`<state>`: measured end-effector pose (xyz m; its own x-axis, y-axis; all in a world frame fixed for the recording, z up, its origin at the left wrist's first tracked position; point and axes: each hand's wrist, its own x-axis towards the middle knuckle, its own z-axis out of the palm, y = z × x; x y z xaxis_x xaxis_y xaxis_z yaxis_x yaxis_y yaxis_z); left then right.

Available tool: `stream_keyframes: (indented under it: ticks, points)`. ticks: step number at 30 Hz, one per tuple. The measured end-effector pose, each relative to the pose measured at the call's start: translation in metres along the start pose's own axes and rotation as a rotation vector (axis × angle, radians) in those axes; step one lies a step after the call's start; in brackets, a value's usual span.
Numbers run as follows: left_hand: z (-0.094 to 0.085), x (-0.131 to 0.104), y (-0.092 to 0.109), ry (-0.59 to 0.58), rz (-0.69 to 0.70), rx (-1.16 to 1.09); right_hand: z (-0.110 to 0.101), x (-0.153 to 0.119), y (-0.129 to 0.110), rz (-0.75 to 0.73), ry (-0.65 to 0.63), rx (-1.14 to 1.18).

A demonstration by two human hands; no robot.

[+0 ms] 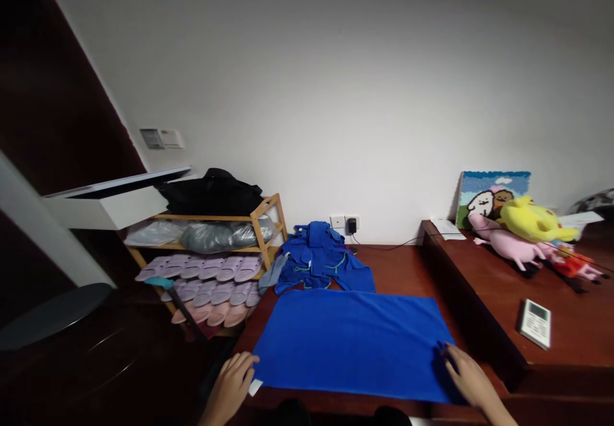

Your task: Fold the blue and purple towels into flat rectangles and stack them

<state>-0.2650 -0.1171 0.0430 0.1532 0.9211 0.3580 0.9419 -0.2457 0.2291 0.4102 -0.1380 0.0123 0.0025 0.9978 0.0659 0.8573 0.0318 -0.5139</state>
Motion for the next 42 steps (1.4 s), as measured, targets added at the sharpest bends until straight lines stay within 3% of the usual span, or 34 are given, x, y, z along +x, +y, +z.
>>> stream_keyframes:
  ticks: [4,8,14,17,21,25,30,32,35,39,42]
  points:
    - [0.017,0.057,0.007,0.049,0.038,-0.103,0.025,0.061,-0.020,-0.032,0.066,-0.077]
    - [0.055,0.122,0.013,-0.008,0.023,-0.127,0.055,0.116,-0.038,0.024,0.059,-0.189]
    - [0.112,0.179,-0.005,-0.078,-0.022,-0.029,0.092,0.148,-0.023,0.075,-0.022,-0.316]
    - [0.120,0.192,-0.015,-0.145,-0.069,0.059,0.097,0.152,-0.014,0.093,0.010,-0.376]
    - [0.112,0.197,-0.007,-0.171,-0.120,0.148,0.090,0.159,-0.021,0.158,0.006,-0.422]
    - [0.105,0.180,0.002,-0.132,-0.103,0.212,0.086,0.154,-0.026,0.198,-0.011,-0.444]
    - [0.106,0.163,-0.009,-0.121,-0.068,0.178,0.080,0.151,-0.030,0.231,-0.020,-0.463]
    - [0.105,0.167,-0.013,-0.130,-0.042,0.167,0.077,0.162,-0.056,0.195,0.029,-0.494]
    - [0.104,0.174,-0.015,-0.094,-0.025,0.142,0.088,0.189,-0.134,-0.111,0.087,-0.393]
    - [0.106,0.174,-0.016,-0.028,-0.033,0.094,0.133,0.234,-0.256,-0.492,-0.131,-0.099]
    - [0.109,0.171,-0.019,-0.025,-0.034,0.077,0.165,0.272,-0.304,-0.487,-0.291,-0.078]
